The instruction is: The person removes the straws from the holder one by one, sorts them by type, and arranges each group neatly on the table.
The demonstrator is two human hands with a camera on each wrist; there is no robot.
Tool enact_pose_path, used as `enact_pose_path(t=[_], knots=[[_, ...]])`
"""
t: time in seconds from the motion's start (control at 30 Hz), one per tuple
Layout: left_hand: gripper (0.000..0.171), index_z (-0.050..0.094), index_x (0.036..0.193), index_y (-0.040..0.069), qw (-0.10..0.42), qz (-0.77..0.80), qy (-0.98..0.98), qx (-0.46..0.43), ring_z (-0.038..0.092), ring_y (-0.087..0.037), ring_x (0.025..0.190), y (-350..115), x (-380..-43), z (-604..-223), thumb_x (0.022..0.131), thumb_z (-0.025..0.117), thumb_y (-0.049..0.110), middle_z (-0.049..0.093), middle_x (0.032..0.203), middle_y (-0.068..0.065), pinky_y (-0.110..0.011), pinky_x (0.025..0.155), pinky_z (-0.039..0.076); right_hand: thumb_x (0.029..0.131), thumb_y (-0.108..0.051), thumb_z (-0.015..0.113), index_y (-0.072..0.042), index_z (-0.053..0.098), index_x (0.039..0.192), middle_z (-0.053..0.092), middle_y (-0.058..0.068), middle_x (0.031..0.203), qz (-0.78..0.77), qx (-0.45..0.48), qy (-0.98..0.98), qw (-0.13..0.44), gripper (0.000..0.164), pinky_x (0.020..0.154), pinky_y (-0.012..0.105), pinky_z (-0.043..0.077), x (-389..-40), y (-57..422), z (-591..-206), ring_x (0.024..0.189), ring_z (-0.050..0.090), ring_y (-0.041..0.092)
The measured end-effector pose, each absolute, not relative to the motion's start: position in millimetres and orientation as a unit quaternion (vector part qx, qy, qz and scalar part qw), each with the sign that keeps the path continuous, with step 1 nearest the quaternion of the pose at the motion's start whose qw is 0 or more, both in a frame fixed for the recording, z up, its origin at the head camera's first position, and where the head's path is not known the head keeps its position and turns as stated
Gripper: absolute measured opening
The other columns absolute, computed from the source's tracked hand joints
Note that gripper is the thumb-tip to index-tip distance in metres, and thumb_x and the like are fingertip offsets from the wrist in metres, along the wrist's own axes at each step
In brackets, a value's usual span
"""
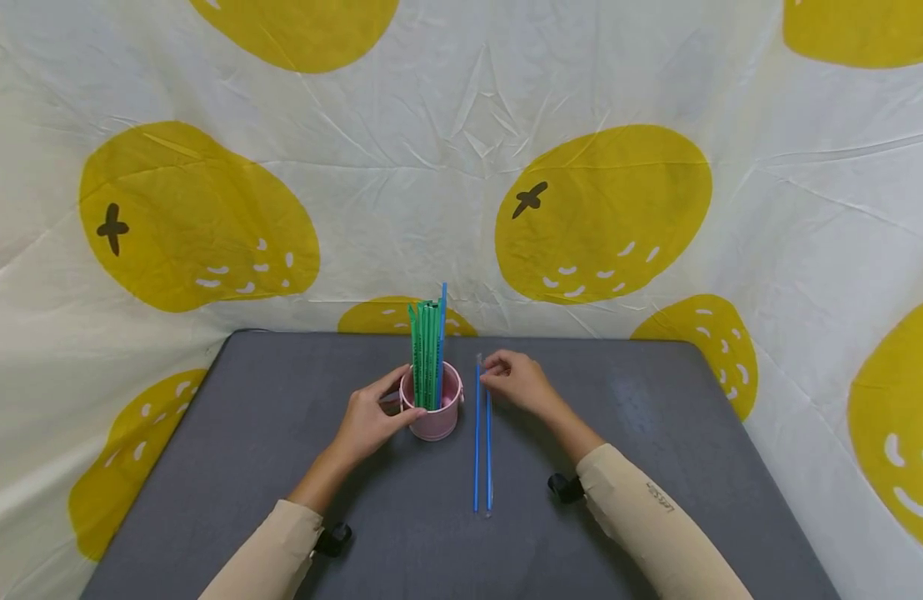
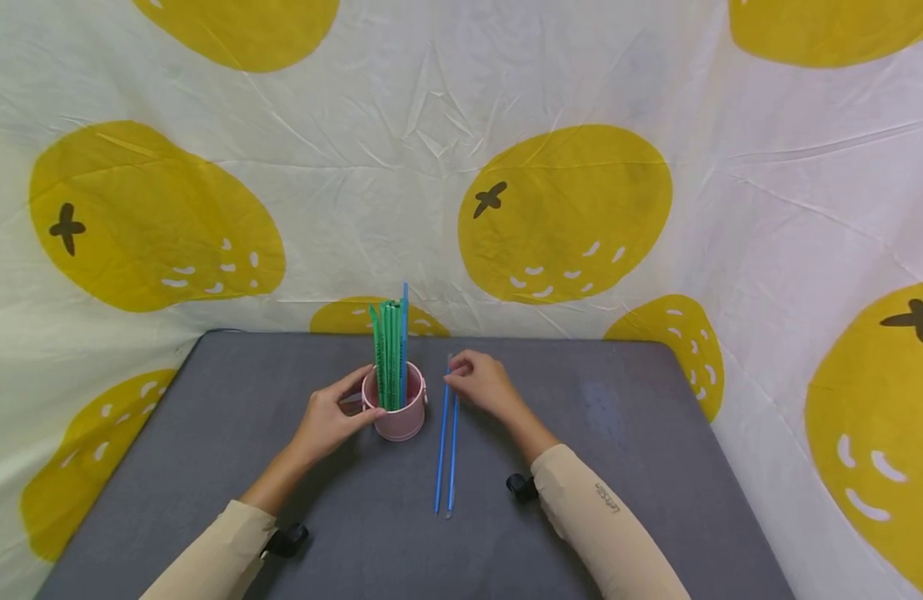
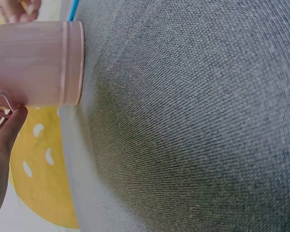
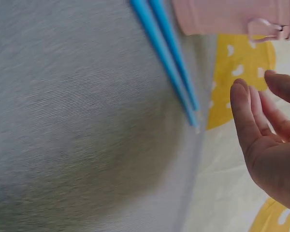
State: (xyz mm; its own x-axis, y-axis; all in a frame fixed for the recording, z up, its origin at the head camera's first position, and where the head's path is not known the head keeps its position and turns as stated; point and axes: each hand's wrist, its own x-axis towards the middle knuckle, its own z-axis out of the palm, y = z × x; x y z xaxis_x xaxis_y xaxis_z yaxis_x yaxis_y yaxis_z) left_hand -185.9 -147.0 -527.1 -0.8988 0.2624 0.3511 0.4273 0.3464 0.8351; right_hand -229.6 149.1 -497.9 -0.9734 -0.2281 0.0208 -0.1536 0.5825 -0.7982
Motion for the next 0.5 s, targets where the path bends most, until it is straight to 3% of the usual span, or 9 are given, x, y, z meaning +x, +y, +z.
enact_pose_path(t=[0.23, 0.5], knots=[[0.078, 0.056, 0.147, 0.005, 0.075, -0.534, -0.816, -0.208, 0.068, -0.034, 0.122, -147.8, -186.1, -528.6, 0.08, 0.091, 0.022, 0.063, 0.143, -0.016, -0.047, 0.089, 0.062, 0.096, -0.023, 0.076, -0.004, 0.07, 0.118, 0.076, 0.009, 0.106, -0.484, -0.12, 0.867, 0.025, 0.03, 0.078, 0.031, 0.062, -234.0, 130.9, -476.0, 0.09, 0.072, 0.019], [0.078, 0.055, 0.148, 0.003, 0.075, -0.533, -0.815, -0.215, 0.068, -0.034, 0.122, -147.7, -186.4, -528.1, 0.08, 0.091, 0.022, 0.063, 0.143, -0.016, -0.045, 0.089, 0.063, 0.095, -0.025, 0.076, -0.006, 0.069, 0.121, 0.076, 0.011, 0.108, -0.516, -0.118, 0.848, 0.008, 0.033, 0.077, 0.031, 0.062, -240.7, 111.2, -466.6, 0.092, 0.072, 0.022]])
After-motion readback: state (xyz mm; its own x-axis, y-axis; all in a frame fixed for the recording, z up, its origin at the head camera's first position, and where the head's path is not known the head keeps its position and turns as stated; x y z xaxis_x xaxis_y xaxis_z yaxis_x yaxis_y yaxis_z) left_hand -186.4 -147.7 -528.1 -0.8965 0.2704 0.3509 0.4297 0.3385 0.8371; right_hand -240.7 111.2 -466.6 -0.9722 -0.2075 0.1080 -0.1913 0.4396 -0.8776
